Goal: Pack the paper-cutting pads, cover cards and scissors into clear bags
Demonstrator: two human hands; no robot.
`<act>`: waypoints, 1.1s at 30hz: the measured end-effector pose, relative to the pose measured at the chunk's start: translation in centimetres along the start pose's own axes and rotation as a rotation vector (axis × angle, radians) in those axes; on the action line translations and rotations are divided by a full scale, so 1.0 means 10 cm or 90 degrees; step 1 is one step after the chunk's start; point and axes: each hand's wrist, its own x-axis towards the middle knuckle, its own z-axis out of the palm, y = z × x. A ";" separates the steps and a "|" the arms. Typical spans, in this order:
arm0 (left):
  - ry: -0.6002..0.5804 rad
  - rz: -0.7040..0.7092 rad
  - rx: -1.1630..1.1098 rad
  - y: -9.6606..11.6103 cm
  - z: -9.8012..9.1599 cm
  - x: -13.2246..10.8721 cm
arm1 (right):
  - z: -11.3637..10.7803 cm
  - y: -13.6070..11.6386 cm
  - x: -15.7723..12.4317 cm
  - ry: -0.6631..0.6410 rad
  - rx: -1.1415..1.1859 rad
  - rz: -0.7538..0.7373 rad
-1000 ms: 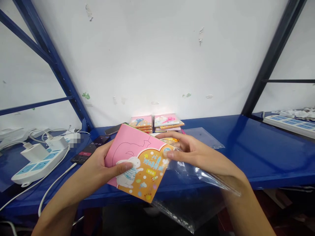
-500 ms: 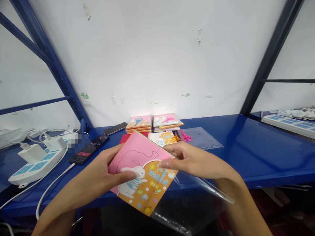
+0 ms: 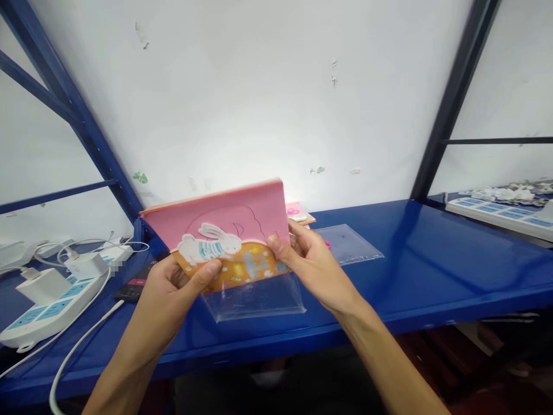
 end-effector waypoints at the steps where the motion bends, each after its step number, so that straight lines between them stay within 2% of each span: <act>1: 0.020 0.011 0.008 -0.02 0.01 0.01 | 0.01 0.00 0.00 -0.003 -0.015 0.003; 6: 0.036 0.054 -0.067 -0.12 0.01 0.09 | -0.07 -0.07 -0.03 -0.038 -0.107 0.025; 8: 0.043 0.045 -0.123 -0.16 0.00 0.13 | -0.20 -0.08 0.00 -0.079 -0.121 0.026; 10: 0.059 0.038 -0.164 -0.20 -0.02 0.17 | -0.40 -0.04 0.05 -0.062 -0.182 0.017; 11: 0.069 0.041 -0.172 -0.21 -0.03 0.19 | -0.51 -0.01 0.08 -0.031 -0.257 0.016; 13: 0.092 0.051 -0.168 -0.25 -0.07 0.22 | -0.75 0.10 0.15 0.043 -0.507 0.006; 15: 0.104 0.049 -0.158 -0.28 -0.11 0.25 | -0.95 0.24 0.20 0.015 -0.744 0.018; 17: 0.100 0.027 -0.145 -0.32 -0.14 0.27 | -1.08 0.38 0.23 -0.081 -0.843 0.043; 20: 0.093 0.016 -0.126 -0.37 -0.16 0.29 | -1.15 0.55 0.24 -0.158 -0.862 0.059; 26: 0.095 0.045 -0.083 -0.39 -0.13 0.29 | -1.17 0.71 0.22 -0.106 -0.934 0.034; 33: 0.079 0.017 -0.081 -0.30 -0.11 0.22 | -1.22 0.74 0.23 -0.095 -0.947 0.035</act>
